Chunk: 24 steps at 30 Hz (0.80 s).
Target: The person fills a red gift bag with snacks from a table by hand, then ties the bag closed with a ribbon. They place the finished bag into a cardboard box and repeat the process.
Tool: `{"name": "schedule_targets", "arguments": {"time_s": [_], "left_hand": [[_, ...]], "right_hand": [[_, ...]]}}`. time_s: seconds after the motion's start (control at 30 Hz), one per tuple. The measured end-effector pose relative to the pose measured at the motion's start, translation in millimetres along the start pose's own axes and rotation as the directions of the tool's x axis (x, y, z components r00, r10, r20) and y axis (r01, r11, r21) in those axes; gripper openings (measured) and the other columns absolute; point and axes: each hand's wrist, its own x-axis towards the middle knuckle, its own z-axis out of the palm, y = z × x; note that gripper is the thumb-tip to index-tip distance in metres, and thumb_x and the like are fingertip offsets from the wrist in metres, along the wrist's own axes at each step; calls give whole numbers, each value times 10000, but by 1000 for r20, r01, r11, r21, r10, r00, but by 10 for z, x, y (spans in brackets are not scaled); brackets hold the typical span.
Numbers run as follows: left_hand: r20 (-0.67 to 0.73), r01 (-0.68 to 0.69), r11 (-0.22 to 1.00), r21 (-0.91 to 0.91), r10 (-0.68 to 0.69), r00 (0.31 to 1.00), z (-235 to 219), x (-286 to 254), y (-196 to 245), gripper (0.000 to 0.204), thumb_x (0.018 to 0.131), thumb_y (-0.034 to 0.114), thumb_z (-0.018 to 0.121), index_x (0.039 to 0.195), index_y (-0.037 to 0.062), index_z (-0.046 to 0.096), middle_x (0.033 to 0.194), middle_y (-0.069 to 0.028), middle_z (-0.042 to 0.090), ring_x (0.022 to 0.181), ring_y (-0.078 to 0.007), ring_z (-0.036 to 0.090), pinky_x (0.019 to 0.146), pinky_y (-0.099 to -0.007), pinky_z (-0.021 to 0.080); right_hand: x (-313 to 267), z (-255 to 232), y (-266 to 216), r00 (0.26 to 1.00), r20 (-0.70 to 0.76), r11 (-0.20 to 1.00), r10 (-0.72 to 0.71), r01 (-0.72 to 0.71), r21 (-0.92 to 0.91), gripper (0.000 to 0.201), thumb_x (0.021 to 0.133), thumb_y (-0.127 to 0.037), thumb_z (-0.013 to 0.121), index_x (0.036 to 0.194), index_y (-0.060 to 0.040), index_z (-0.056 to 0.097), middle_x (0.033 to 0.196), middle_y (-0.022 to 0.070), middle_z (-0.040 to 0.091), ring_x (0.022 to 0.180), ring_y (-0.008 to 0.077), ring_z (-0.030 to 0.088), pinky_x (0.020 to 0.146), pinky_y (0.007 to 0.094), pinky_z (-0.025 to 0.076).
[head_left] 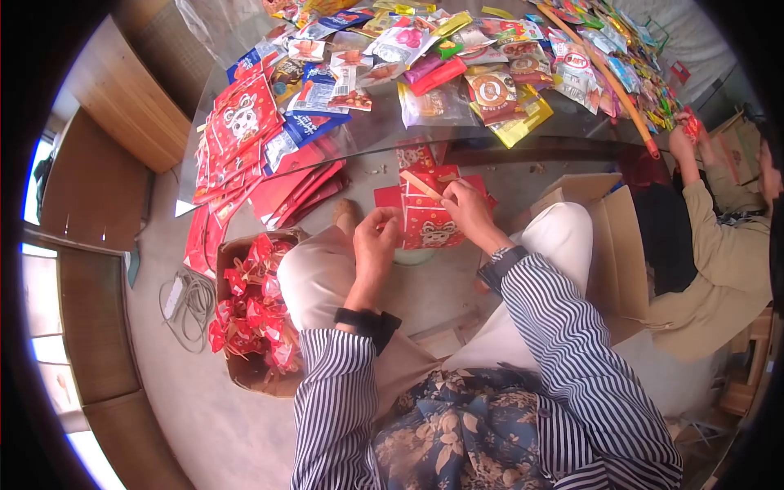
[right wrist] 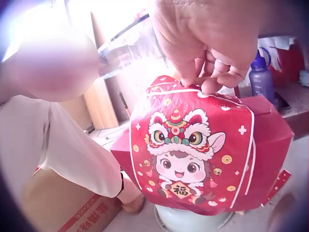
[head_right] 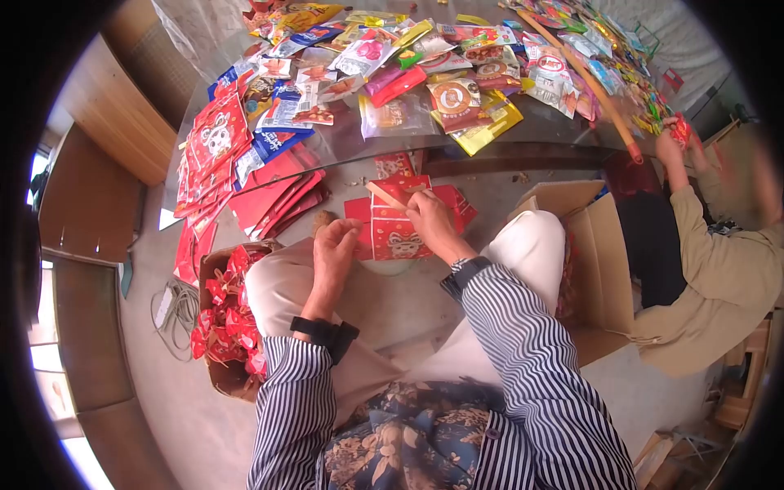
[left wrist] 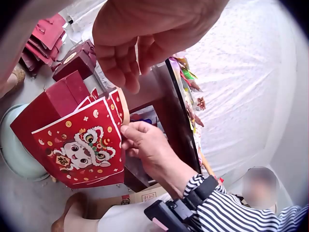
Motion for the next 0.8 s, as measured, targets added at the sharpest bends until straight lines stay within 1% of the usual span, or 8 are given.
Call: {"name": "schedule_targets", "arguments": {"time_s": [0.07, 0.17, 0.27, 0.4, 0.47, 0.57, 0.67, 0.8], "left_hand": [[-72, -2, 1000, -13, 1, 997, 48, -44, 86, 175, 955, 84, 590, 1068, -25, 668, 832, -48, 680, 695, -119, 665, 631, -262, 531], [-228, -103, 993, 66, 115, 967, -8, 115, -262, 192, 972, 123, 589, 1090, -9, 666, 817, -46, 673, 699, -121, 645, 622, -275, 509], [-161, 10, 992, -126, -31, 986, -93, 35, -3, 228, 1007, 207, 581, 1051, 4, 673, 876, -15, 642, 695, -82, 553, 635, -232, 448], [-15, 13, 990, -137, -15, 1000, -149, -12, 61, 350, 1011, 349, 582, 989, 15, 684, 866, 4, 628, 754, -74, 499, 721, -242, 414], [69, 50, 992, -120, -42, 997, -151, -92, 219, 401, 1006, 398, 581, 963, 13, 686, 872, 6, 624, 782, -77, 510, 762, -249, 415], [178, 99, 977, -188, -65, 982, -135, -116, 253, 472, 965, 470, 615, 985, 5, 696, 811, -14, 639, 746, -101, 546, 714, -254, 422], [169, 95, 988, -125, -73, 983, -113, -150, 281, 456, 944, 477, 645, 962, 23, 686, 827, 6, 611, 743, -87, 522, 715, -234, 401], [242, 146, 985, -90, -121, 963, -141, -109, 245, 402, 931, 438, 665, 945, 36, 667, 838, 15, 593, 754, -68, 512, 706, -228, 396]], "right_hand": [[-52, -113, -174, 998, 2, 997, -70, 70, 40, 111, 853, -39, 677, 901, -16, 580, 934, 115, 603, 845, 324, 616, 716, 408, 486], [-150, -261, -421, 976, -44, 973, -214, 217, 78, 106, 850, -12, 671, 918, -26, 591, 953, 108, 603, 861, 316, 624, 730, 396, 499], [-275, -361, -579, 931, -77, 932, -356, 360, 43, 115, 838, 1, 674, 925, -39, 610, 976, 100, 606, 884, 310, 631, 750, 388, 513], [-349, -449, -716, 844, -58, 846, -533, 529, -74, 137, 823, 1, 661, 939, -44, 603, 953, 100, 590, 855, 312, 633, 745, 400, 532], [-372, -457, -741, 818, -32, 815, -575, 568, -119, 152, 796, -1, 666, 930, -43, 608, 970, 97, 597, 859, 303, 636, 752, 394, 536], [-400, -435, -747, 802, -2, 795, -598, 593, -128, 152, 774, -9, 670, 911, -44, 615, 987, 94, 607, 863, 293, 642, 753, 389, 537], [-422, -394, -728, 782, 34, 773, -622, 621, -131, 135, 771, -14, 662, 896, -44, 619, 990, 94, 612, 866, 286, 645, 747, 384, 537], [-435, -342, -718, 746, 43, 737, -665, 664, -125, 126, 771, -16, 644, 892, -41, 620, 984, 96, 613, 870, 288, 648, 742, 378, 539]]}}
